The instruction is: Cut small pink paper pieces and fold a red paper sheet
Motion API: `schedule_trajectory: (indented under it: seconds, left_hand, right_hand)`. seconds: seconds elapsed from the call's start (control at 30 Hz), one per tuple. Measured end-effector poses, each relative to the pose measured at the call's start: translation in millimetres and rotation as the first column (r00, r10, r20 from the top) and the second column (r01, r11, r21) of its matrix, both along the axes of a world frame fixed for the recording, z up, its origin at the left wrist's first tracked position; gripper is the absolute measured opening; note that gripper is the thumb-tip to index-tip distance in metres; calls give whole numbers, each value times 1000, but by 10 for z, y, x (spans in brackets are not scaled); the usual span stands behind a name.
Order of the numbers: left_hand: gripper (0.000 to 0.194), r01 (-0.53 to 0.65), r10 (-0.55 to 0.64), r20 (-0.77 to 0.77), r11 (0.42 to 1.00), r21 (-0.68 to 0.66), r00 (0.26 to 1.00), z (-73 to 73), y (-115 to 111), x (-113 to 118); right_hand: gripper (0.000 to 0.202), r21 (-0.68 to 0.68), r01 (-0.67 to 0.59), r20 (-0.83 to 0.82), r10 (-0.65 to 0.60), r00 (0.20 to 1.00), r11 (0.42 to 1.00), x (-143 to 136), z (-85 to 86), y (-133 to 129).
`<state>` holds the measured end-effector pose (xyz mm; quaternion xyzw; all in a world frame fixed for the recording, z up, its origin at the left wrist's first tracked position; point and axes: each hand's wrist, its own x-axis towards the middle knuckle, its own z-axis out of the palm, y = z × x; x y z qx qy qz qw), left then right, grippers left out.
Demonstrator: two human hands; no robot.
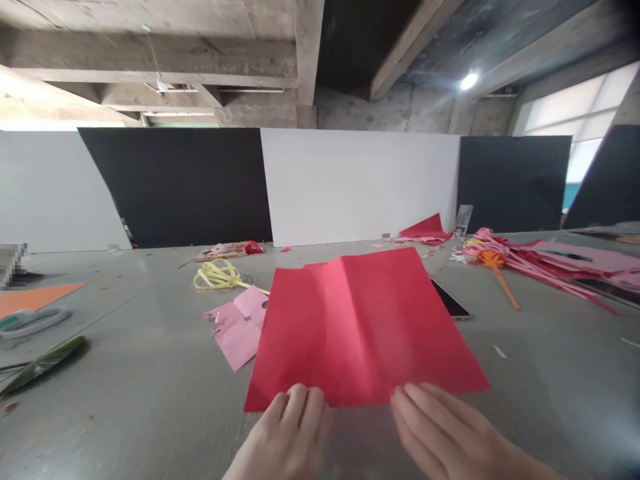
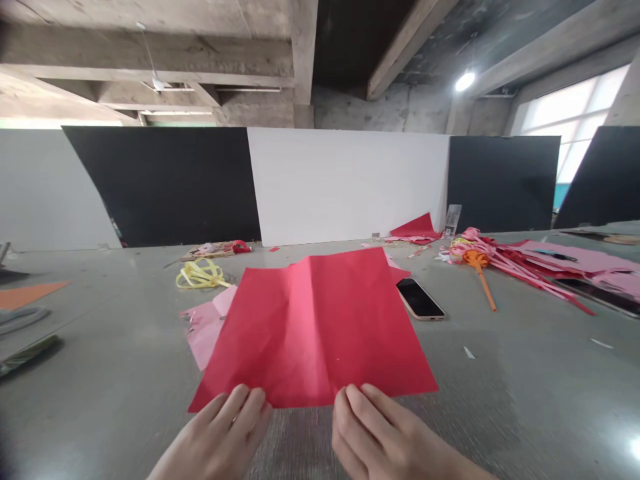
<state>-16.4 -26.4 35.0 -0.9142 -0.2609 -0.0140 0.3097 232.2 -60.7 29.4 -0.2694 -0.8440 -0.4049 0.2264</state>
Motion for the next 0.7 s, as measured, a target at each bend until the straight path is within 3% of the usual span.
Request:
schedule_trajectory:
  seconds: [0.1,0.17,0.3,0.4,0.47,0.53,0.7]
  left_hand:
    - [22,-69,52,-66,955,-288,996,-134,187,78]
    - [18,-85,57,-86,925,-370,995,-167,246,98]
    - [13,-118,88,-87,883,-455,992,-46,296,66]
    - [15,-159,150,-60,837,-523,987,82,351,5]
    - [18,-165,181,-30,804,-572,983,142,400,-37]
    - [18,-142,186,3,763,-631,983,183,451,-71]
    - [18,-66,196,83,649,-758,977,230,556,-124]
  right_hand:
    - [31,-158,-19,2,20,1000,987,-67,-209,220]
    - [25,-338,7,64,15,998,941,-78,-333,314]
    - [19,-622,76,-27,-119,993,779,-60,-354,351]
    - [18,-798,-21,-160,-179,971,602,-52,-235,328]
    - [16,-862,-109,-242,-213,947,496,-52,-162,318]
    - [15,-889,-173,-300,-253,920,425,-57,-119,314]
    - [14,-907,-241,-366,-362,857,345,-84,-128,328]
